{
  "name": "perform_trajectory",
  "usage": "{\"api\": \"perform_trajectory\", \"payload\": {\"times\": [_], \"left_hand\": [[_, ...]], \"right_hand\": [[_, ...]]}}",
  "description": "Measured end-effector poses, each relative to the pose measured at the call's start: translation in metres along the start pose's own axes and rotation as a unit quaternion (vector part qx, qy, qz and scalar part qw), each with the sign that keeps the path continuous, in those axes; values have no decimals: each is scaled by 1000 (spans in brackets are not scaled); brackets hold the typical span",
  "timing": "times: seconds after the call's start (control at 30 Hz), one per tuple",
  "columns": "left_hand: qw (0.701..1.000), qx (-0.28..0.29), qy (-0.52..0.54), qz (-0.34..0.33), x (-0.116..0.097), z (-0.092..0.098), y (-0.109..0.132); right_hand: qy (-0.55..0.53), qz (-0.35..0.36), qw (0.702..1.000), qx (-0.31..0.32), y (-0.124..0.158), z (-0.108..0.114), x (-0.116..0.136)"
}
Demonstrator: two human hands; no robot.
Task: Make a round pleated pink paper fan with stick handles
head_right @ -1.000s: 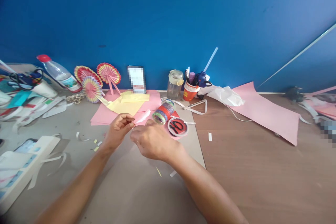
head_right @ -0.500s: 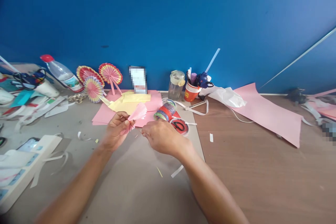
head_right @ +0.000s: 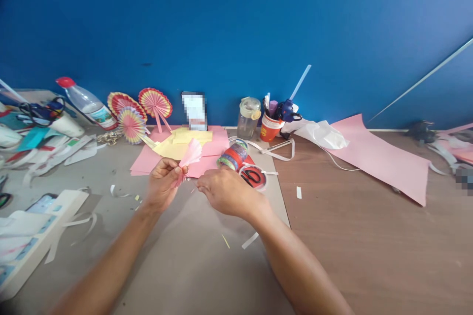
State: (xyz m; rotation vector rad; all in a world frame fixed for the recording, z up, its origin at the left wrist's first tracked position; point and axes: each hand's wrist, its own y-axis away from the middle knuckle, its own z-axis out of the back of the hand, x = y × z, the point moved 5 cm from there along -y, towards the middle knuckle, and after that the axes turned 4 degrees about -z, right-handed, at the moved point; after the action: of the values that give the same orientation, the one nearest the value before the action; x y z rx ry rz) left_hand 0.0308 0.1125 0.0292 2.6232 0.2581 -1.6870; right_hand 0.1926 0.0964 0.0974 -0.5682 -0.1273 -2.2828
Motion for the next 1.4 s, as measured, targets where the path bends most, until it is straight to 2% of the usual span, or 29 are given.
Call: {"api": "perform_trajectory", "payload": {"times": [0.47,0.77,0.87,0.93,1.1,1.17,1.3,1.4], "left_hand": [[999,-20,-25,-13,-1,4,-2],[997,-21,-76,-18,-3,2,-1],[990,-5,-135,-42,-4,-1,1],[985,8,-164,-55,-4,-3,2],[981,25,-184,-58,-4,-6,4],[981,27,-184,-53,-4,-7,5],[980,39,-187,-48,-5,-11,8],[976,39,-207,-54,-5,-12,10]], "right_hand": [[-24,5,1000,-8,1,0,0],[4,-33,999,11,2,1,-9],[39,-110,993,-34,0,9,-20],[6,-150,985,-85,0,15,-24],[-139,-143,958,-204,0,23,-17],[-175,-144,956,-188,-2,15,-14],[-207,-186,954,-108,-11,-9,-17],[-225,-212,943,-126,-12,-13,-25]]}}
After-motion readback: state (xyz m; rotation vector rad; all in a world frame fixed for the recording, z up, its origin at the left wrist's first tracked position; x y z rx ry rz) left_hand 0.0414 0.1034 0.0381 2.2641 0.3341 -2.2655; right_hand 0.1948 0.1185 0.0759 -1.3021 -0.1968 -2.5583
